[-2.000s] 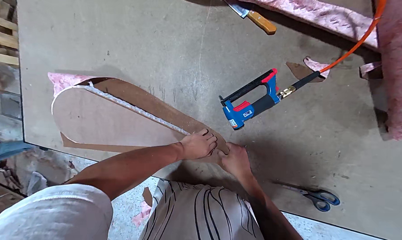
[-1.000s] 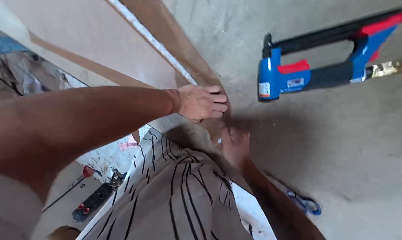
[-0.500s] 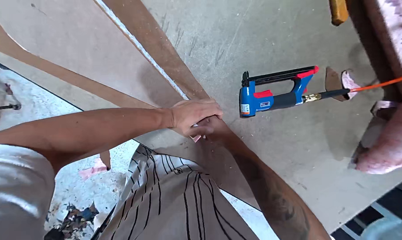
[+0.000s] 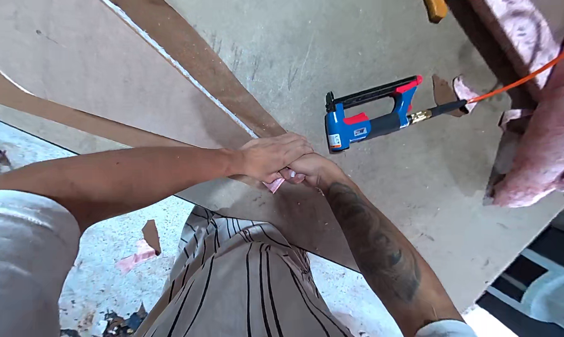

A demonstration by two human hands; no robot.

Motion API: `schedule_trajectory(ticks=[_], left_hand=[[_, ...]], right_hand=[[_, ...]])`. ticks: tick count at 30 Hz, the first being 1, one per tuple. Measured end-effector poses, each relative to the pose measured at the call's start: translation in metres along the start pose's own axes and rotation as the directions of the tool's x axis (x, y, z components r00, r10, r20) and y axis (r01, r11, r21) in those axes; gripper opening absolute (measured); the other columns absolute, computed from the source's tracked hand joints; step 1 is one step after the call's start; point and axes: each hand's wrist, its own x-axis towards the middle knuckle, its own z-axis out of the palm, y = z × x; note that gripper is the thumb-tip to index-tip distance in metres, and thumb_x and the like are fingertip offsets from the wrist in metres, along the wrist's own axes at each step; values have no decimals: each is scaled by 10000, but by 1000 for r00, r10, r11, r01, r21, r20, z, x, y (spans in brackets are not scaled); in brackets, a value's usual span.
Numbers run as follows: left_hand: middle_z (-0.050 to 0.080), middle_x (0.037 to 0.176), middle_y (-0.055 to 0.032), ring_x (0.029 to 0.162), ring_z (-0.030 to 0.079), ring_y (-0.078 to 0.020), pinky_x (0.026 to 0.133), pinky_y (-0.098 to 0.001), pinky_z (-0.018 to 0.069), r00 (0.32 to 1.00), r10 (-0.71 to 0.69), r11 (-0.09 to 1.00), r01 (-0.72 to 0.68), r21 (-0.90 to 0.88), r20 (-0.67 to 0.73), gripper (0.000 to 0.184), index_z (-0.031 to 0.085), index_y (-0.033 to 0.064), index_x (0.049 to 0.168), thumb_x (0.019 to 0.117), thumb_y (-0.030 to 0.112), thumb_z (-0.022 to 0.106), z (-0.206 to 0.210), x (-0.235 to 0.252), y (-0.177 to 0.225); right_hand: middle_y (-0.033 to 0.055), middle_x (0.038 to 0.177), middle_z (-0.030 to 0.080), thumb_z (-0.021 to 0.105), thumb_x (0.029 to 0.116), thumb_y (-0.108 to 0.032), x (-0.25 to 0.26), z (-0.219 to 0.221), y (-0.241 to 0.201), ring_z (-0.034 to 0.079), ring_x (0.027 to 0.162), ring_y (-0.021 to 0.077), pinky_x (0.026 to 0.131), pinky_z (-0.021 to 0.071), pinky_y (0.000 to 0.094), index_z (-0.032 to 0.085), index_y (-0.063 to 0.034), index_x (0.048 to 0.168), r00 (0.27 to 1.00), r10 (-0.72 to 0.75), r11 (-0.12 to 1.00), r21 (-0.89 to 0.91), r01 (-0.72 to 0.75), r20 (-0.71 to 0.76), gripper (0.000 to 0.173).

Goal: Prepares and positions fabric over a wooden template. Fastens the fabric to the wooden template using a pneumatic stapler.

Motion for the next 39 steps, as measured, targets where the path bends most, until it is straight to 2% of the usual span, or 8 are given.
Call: schedule_trajectory(ticks=[5,7,11,15,18,24,32,39], left_hand=[[508,1541,-70,1492,387,-247,1299,-425,171,997,50,999,-50,-2,51,826,490,100,1484,727,166,813,0,6,-6],[503,1546,-66,1487,394,-252,1302,-459,158,994,96,995,-96,-2,60,747,543,90,1428,731,130,807,2,4,-7],[491,1543,-110,1470,412,-287,1286,-508,201,978,190,982,-189,-22,81,715,579,72,1359,697,103,846,-2,5,-6],[478,1553,-98,1473,400,-286,1283,-537,195,964,237,971,-233,-49,119,668,576,83,1374,738,73,782,-1,4,-10],[507,1517,-117,1451,428,-293,1270,-553,217,959,267,963,-262,-62,91,620,566,66,1345,755,88,754,-3,4,-13],[529,1449,-130,1439,413,-319,1271,-541,197,965,242,968,-234,-87,101,729,549,90,1338,655,125,801,-2,1,-21],[496,1481,-142,1443,399,-334,1264,-564,170,959,267,963,-262,-69,97,814,499,66,1394,641,131,802,-3,1,-19],[498,1490,-118,1446,403,-303,1261,-560,169,954,287,957,-282,-60,87,822,504,85,1391,634,110,825,-1,0,-22]], right_hand=[[27,753,693,505,1071,-303,-75,-33,2,625,569,136,494,538,328,752,-171,1126,945,-290,758,-640,129,-152,285],[115,918,737,581,1001,-185,-113,-57,-3,707,750,291,621,588,534,713,-200,1272,729,-519,562,-821,-104,-447,302],[321,1427,486,814,668,20,-110,-112,2,419,1346,565,1061,385,734,431,-160,1557,517,-690,356,-860,-366,-506,985],[251,1393,548,748,782,-6,-80,-122,20,429,1404,468,1238,194,653,412,-146,1547,520,-751,175,-883,-435,-405,847],[222,1254,621,854,581,-196,-85,-88,20,559,1230,443,1077,407,615,306,-154,1565,506,-647,300,-800,-519,-571,1127],[55,903,694,756,771,-304,-108,47,101,685,771,300,594,540,612,591,-269,1315,312,-336,886,-411,-216,-889,569],[-11,627,671,641,980,-486,-38,190,107,651,478,152,430,589,387,699,-168,908,181,-69,937,-1,349,-981,331],[-29,599,661,640,968,-511,-10,196,89,645,467,135,431,580,383,695,-200,852,122,53,962,84,260,-991,336]])
